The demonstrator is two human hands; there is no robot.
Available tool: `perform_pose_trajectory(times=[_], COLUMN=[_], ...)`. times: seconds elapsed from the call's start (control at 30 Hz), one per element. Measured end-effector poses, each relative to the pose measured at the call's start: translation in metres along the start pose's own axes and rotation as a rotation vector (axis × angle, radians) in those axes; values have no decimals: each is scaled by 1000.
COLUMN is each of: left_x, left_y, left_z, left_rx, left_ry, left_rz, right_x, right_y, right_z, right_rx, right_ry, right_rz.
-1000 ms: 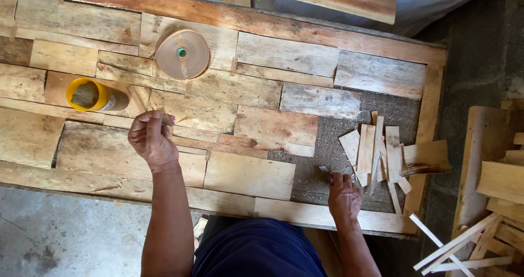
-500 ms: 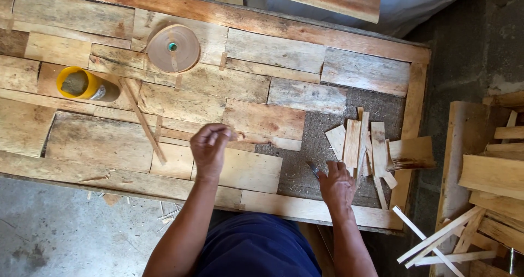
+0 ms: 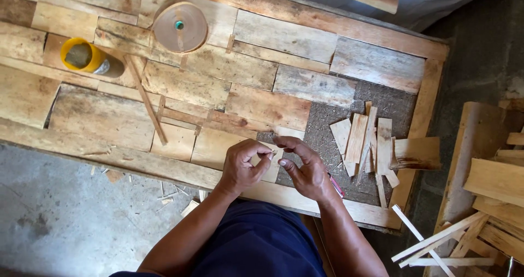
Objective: The person is cutting and fitting small wooden strips into gaps on a wooden panel to create a pattern or repair the surface.
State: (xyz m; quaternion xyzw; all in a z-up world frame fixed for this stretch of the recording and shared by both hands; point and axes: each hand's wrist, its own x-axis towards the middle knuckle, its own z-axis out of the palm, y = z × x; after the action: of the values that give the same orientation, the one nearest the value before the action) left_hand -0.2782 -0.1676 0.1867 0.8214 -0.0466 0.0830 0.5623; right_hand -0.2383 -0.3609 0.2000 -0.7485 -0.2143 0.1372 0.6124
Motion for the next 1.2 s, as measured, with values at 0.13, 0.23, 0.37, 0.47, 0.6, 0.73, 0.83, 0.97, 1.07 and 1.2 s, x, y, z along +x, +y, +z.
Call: perform_pose_trajectory(times=[0.13, 0.23, 0.37, 0.47, 0.6, 0.73, 0.83, 0.97, 1.07, 1.2], left_x=[-4, -8, -12, -15, -20, -25, -29, -33, -36, -34], left_y=[2, 3, 4, 5, 4, 4, -1, -8, -11, -12], left_z=[-2, -4, -10, -14, -20, -28, -36, -45, -47, -51], left_rx=[39, 42, 89, 100, 121, 162, 152, 167, 149, 67], left_ry=[29, 69, 85, 80, 92, 146, 152, 151, 158, 213], left_rz=[23, 52, 62, 86, 84, 106, 176, 167, 108, 52], right_x=[1, 4, 9, 8, 6, 5, 8, 17, 28, 37], right_y=[1, 0, -7, -5, -2, -6, -15, -34, -42, -38], right_z=[8, 12, 13, 15, 24, 36, 46, 56, 58, 59], right_rx=[-16, -61, -129, -154, -232, -245, -279, -167, -197, -247], right_ry=[-66, -62, -74, -92, -82, -70, -57, -96, -113, -198], right_rz=[48, 46, 59, 51, 29, 19, -35, 9, -4, 2])
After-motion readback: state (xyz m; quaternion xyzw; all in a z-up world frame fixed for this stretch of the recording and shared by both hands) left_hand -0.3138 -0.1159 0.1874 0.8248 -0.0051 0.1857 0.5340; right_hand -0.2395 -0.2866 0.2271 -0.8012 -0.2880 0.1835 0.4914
